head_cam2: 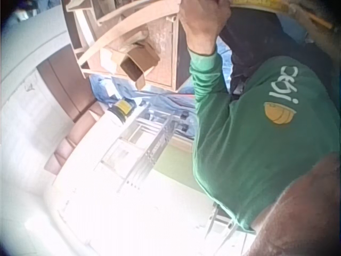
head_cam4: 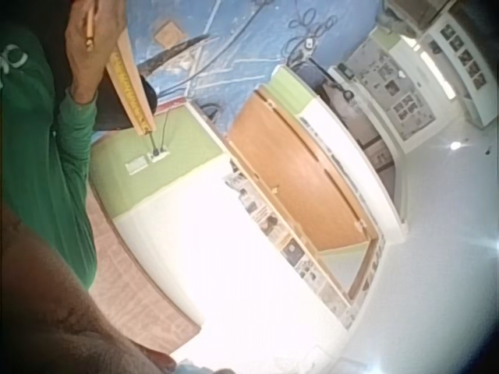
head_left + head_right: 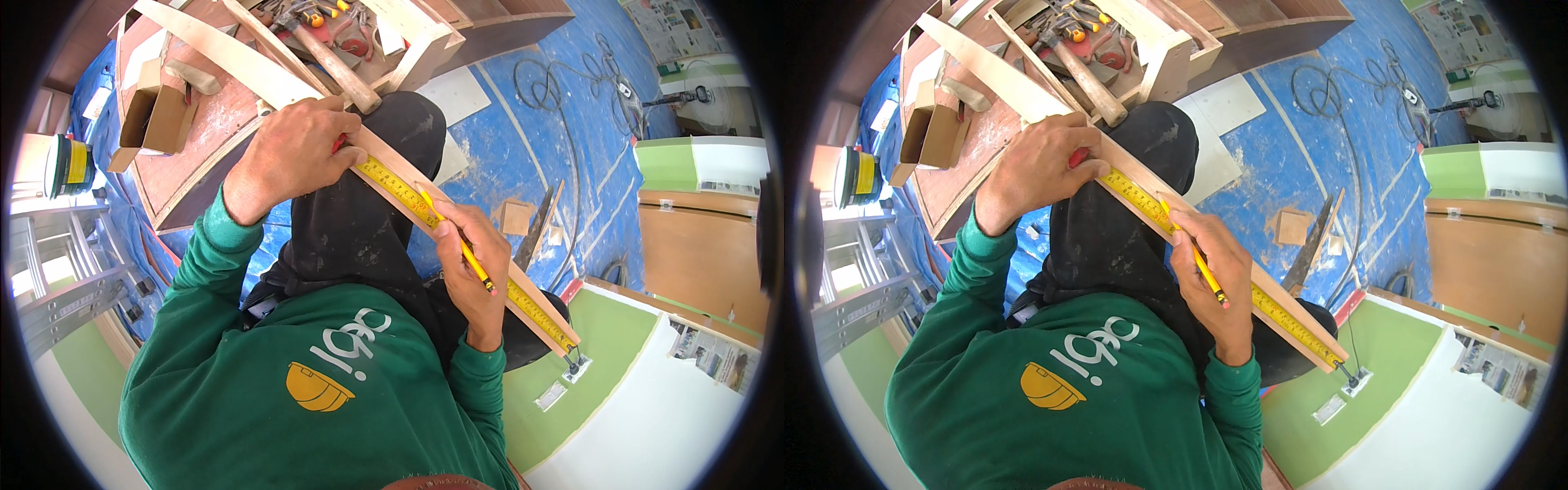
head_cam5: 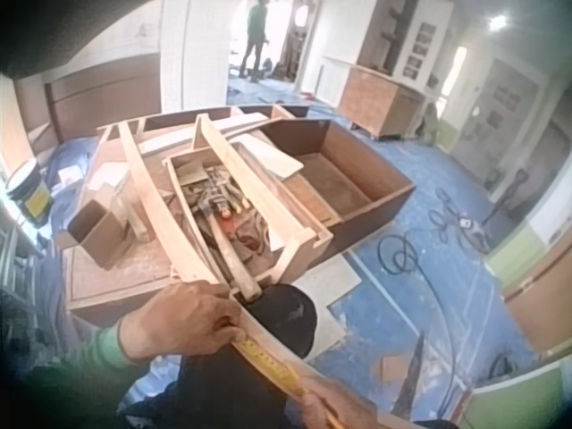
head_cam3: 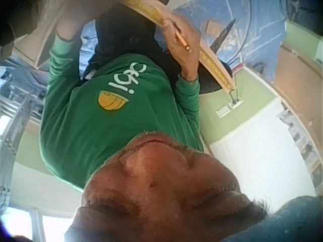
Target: The person measures and marks a wooden plank with a pencil and tape measure, then uses a hand saw to cut the plank. The person is sitting on the floor during the task.
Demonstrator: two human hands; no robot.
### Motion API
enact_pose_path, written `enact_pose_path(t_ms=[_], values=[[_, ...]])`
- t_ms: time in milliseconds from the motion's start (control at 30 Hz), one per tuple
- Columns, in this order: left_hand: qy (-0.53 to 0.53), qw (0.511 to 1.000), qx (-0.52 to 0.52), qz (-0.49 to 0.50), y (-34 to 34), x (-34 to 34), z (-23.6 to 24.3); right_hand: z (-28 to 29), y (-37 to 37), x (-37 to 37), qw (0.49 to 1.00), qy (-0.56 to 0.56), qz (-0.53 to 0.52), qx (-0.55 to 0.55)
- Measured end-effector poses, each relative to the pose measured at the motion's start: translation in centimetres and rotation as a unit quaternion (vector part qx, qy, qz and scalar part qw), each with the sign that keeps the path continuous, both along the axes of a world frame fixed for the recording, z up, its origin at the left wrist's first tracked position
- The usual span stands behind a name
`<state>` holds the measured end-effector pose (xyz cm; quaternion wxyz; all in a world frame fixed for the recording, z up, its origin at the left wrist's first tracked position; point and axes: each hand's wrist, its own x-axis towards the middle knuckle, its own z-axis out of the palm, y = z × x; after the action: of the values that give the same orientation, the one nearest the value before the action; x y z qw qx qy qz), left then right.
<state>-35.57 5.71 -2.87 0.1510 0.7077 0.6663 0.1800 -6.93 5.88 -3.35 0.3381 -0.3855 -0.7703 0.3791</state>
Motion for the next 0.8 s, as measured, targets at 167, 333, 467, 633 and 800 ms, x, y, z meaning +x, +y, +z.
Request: enact_pose_path(t_ms=[167,333,467,633,800], values=[[-0.007,1.0,0.016,0.005,-0.4,0.0,0.4,0.2,-0.2,0.4,0.999,-0.003,-0.006,-0.05],[-0.126,0.987,0.055,-0.082,-2.2,0.6,0.3,1.8,-1.0,2.5,0.987,0.022,-0.158,0.021],[-0.159,0.979,0.087,-0.094,-5.1,5.5,0.1,5.1,-2.3,4.8,0.984,-0.087,-0.137,0.079],[-0.172,0.972,0.146,-0.069,-5.4,8.8,-0.5,7.6,-3.2,5.0,0.95,-0.274,-0.062,0.14],[-0.182,0.971,0.139,-0.065,-5.7,10.0,-0.4,6.7,-3.6,5.1,0.947,-0.285,-0.073,0.13]])
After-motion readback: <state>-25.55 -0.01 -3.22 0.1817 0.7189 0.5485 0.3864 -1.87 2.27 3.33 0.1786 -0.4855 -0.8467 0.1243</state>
